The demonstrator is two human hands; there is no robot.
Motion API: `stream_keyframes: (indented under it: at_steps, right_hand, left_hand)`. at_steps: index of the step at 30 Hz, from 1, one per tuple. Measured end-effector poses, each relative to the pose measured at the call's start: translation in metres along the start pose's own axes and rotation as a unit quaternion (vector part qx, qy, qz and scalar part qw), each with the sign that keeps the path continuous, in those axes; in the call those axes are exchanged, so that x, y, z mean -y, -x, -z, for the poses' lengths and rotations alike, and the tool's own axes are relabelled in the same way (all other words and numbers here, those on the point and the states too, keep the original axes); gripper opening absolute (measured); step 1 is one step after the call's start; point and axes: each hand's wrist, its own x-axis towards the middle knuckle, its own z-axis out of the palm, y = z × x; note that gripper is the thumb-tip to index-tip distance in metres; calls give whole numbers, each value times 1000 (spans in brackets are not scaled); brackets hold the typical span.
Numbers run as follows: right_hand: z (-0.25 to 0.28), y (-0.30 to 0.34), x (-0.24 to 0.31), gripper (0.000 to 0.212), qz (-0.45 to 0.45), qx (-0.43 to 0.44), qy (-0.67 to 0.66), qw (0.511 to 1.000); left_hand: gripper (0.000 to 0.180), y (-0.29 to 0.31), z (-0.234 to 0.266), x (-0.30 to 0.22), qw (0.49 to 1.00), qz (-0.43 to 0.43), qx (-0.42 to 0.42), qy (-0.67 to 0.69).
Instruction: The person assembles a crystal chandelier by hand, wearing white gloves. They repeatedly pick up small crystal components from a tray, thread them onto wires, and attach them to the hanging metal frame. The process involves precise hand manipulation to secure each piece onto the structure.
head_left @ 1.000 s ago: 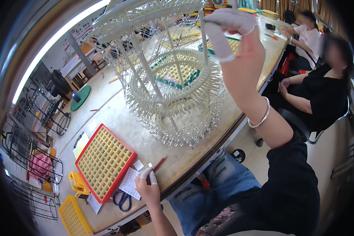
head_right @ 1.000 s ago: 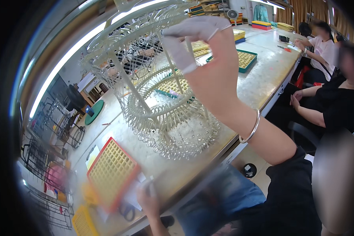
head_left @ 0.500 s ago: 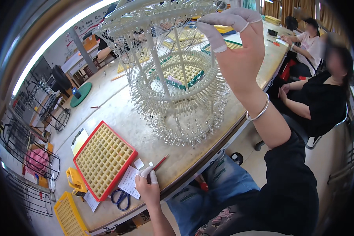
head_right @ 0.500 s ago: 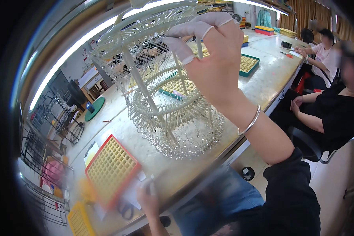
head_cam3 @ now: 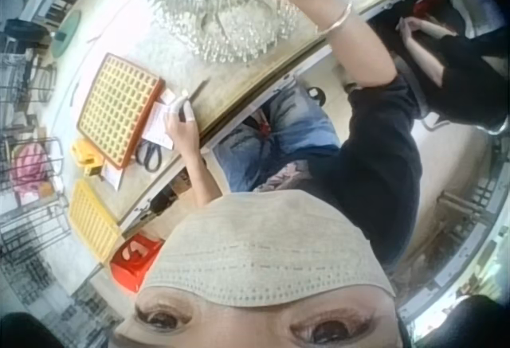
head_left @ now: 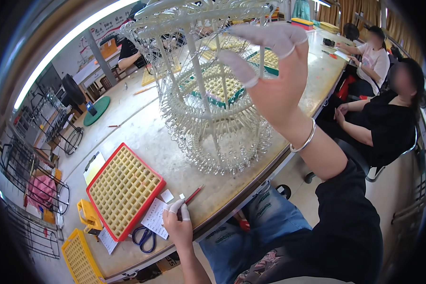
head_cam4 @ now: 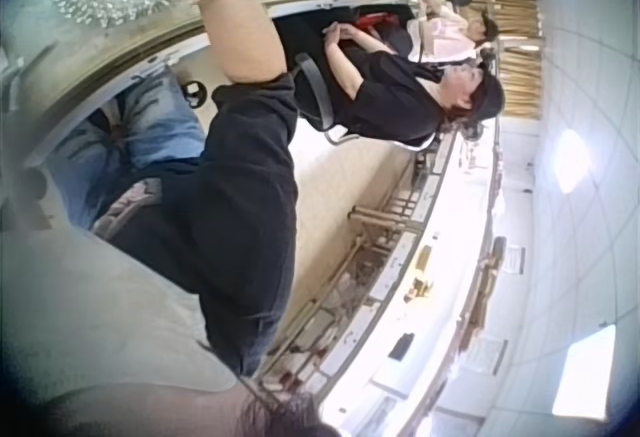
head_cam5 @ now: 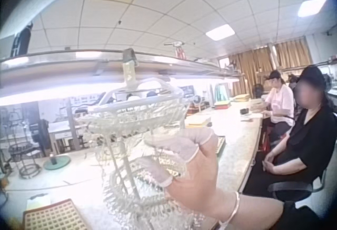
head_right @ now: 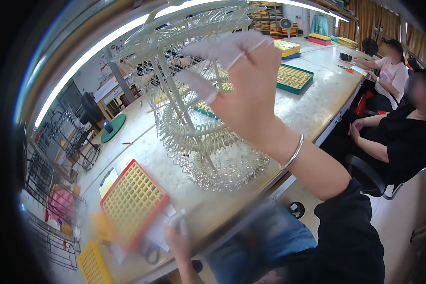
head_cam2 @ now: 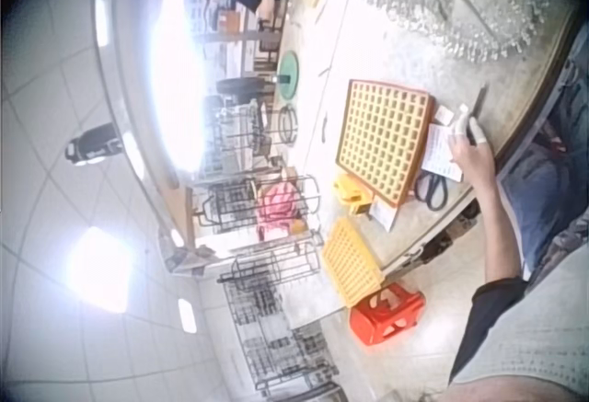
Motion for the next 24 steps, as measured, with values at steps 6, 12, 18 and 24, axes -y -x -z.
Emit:
stream_keyframes:
  at_steps: [6, 12, 18, 24]
  right_hand:
    - [-4, -15, -7, 19, 68, -25, 50, 996]
    - [0, -15, -7, 16, -16, 7, -35, 999]
    - [7, 7, 4, 17, 32, 63, 5, 997]
    - [-4, 9, 2, 21, -8, 64, 7, 998]
  left_hand:
    - [14, 1, -1, 2, 1000, 2, -1, 6]
    - [14, 0, -1, 0, 1000, -6, -6, 6]
    - [13, 1, 0, 1, 1000, -1, -5, 10]
    - [12, -2, 0, -1, 1000, -1, -10, 15]
